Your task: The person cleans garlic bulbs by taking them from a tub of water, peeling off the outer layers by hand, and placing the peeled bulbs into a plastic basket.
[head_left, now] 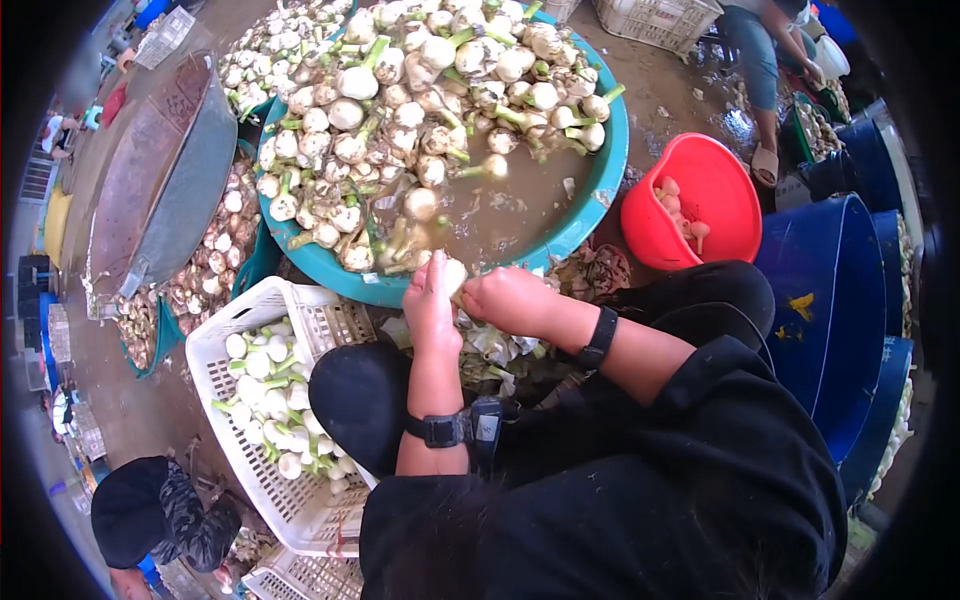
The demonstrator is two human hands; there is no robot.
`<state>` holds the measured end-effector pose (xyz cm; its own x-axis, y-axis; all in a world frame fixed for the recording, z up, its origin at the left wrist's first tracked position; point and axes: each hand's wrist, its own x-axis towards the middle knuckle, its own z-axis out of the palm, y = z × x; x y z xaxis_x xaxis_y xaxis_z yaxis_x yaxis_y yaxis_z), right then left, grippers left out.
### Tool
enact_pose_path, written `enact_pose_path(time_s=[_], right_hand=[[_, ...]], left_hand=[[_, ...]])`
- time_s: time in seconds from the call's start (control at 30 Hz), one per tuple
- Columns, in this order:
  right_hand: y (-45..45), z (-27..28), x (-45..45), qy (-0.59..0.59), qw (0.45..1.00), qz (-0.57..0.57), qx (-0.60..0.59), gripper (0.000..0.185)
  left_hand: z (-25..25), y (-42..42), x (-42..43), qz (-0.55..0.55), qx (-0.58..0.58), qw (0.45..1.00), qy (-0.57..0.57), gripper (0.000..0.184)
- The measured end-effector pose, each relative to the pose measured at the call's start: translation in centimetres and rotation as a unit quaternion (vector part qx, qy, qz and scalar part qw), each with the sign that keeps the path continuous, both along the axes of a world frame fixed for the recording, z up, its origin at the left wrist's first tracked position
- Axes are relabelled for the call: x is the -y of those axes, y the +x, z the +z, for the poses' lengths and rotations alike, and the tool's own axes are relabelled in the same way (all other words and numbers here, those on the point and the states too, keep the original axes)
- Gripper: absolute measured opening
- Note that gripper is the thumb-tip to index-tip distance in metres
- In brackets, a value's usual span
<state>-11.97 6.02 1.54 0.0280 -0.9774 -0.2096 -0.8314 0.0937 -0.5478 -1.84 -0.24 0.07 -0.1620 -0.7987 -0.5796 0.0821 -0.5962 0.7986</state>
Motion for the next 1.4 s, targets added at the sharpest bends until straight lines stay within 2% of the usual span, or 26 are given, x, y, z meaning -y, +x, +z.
enact_pose_path(time_s=[0.2,0.23,0.27,0.37,0.4,0.43,0.47,0.5,0.53,0.57,0.6,0.63,0.7,0.77,0.83,0.87,0.9,0.97,1.0,1.03,1.1,1.17,1.27,1.3,1.37,1.4], right_hand=[[0.3,-2.9,-0.6,-0.123,0.987,-0.04,0.096,0.021],[0.3,-2.9,-0.5,0.015,0.912,-0.199,0.359,0.022],[0.3,-2.8,-0.6,0.152,0.728,-0.333,0.579,0.022],[0.3,-2.6,-1.3,0.053,0.792,-0.319,0.518,0.022],[0.4,-2.8,-1.6,-0.046,0.864,-0.263,0.427,0.02],[0.3,-1.6,-1.9,-0.05,0.866,-0.263,0.423,0.02],[0.2,-0.5,-2.3,-0.192,0.93,-0.202,0.238,0.021],[0.2,0.4,-2.7,-0.321,0.937,-0.129,0.04,0.021],[0.1,0.7,-2.8,-0.324,0.937,-0.128,0.035,0.021],[-0.2,0.9,-2.8,-0.222,0.953,-0.178,0.104,0.021],[-0.6,1.0,-2.6,-0.117,0.952,-0.225,0.17,0.021],[-1.0,1.1,-2.4,-0.009,0.935,-0.267,0.234,0.022],[-1.2,0.6,-1.8,0.053,0.807,-0.33,0.487,0.02],[-1.7,1.6,-1.7,0.128,0.795,-0.287,0.518,0.018],[-0.8,0.4,-1.1,0.082,0.848,-0.245,0.463,0.018],[0.1,-0.3,-0.9,-0.007,0.868,-0.218,0.446,0.016],[0.4,1.1,-0.7,-0.09,0.926,-0.18,0.319,0.013],[1.1,2.3,0.0,-0.219,0.945,-0.145,0.197,0.014],[1.4,3.1,0.4,-0.206,0.953,-0.127,0.184,0.015],[1.5,3.4,0.7,-0.192,0.96,-0.108,0.172,0.017],[1.1,0.2,1.7,-0.13,0.9,-0.144,0.39,0.017],[-0.7,-0.5,1.8,0.075,0.87,-0.204,0.442,0.019],[-2.0,-2.8,1.4,0.177,0.743,-0.249,0.596,0.02],[-1.9,-1.9,1.5,0.182,0.742,-0.244,0.597,0.02],[-1.9,0.4,1.0,0.151,0.631,-0.287,0.705,0.019],[-1.3,1.1,0.7,0.12,0.611,-0.308,0.719,0.018]], left_hand=[[-1.2,1.8,0.1,-0.04,-0.085,0.994,0.058,0.023],[-1.6,2.2,0.3,-0.078,-0.128,0.985,0.085,0.027],[-1.9,2.4,0.4,-0.079,-0.129,0.985,0.083,0.027],[-0.4,2.2,0.5,-0.12,-0.191,0.973,0.05,0.031],[1.9,2.0,0.3,-0.123,-0.147,0.979,0.074,0.031],[3.2,1.9,0.2,-0.126,-0.103,0.982,0.098,0.032],[2.9,2.4,0.9,-0.256,0.031,0.964,0.06,0.034],[3.3,2.7,0.7,-0.257,0.027,0.964,0.058,0.034],[3.8,3.0,0.5,-0.329,0.054,0.943,0.008,0.036],[4.2,3.2,0.2,-0.398,0.081,0.913,-0.041,0.038],[4.0,2.7,-0.6,-0.345,0.041,0.926,-0.144,0.044],[4.1,3.0,-1.1,-0.344,0.038,0.927,-0.146,0.044],[5.5,3.9,-1.7,-0.375,0.181,0.782,-0.465,0.053],[6.7,5.0,-0.9,-0.415,0.217,0.779,-0.417,0.061],[8.7,5.7,-0.5,-0.411,0.321,0.563,-0.641,0.065],[9.6,5.6,-0.5,-0.409,0.337,0.548,-0.647,0.075],[9.1,5.5,-0.4,-0.402,0.35,0.554,-0.64,0.075],[7.5,5.9,-0.2,-0.407,0.173,0.736,-0.513,0.081],[7.5,5.9,0.2,-0.428,0.143,0.773,-0.446,0.082],[7.6,6.1,0.2,-0.436,0.193,0.773,-0.419,0.077],[7.1,5.7,0.0,-0.445,0.262,0.684,-0.515,0.066],[5.2,5.6,-0.4,-0.435,0.299,0.611,-0.59,0.061],[4.0,5.2,-0.7,-0.406,0.277,0.554,-0.672,0.05],[3.9,4.9,-0.9,-0.404,0.283,0.556,-0.669,0.05],[3.7,4.5,-1.4,-0.296,0.2,0.772,-0.525,0.04],[4.2,4.1,-1.6,-0.23,0.109,0.874,-0.414,0.032]])
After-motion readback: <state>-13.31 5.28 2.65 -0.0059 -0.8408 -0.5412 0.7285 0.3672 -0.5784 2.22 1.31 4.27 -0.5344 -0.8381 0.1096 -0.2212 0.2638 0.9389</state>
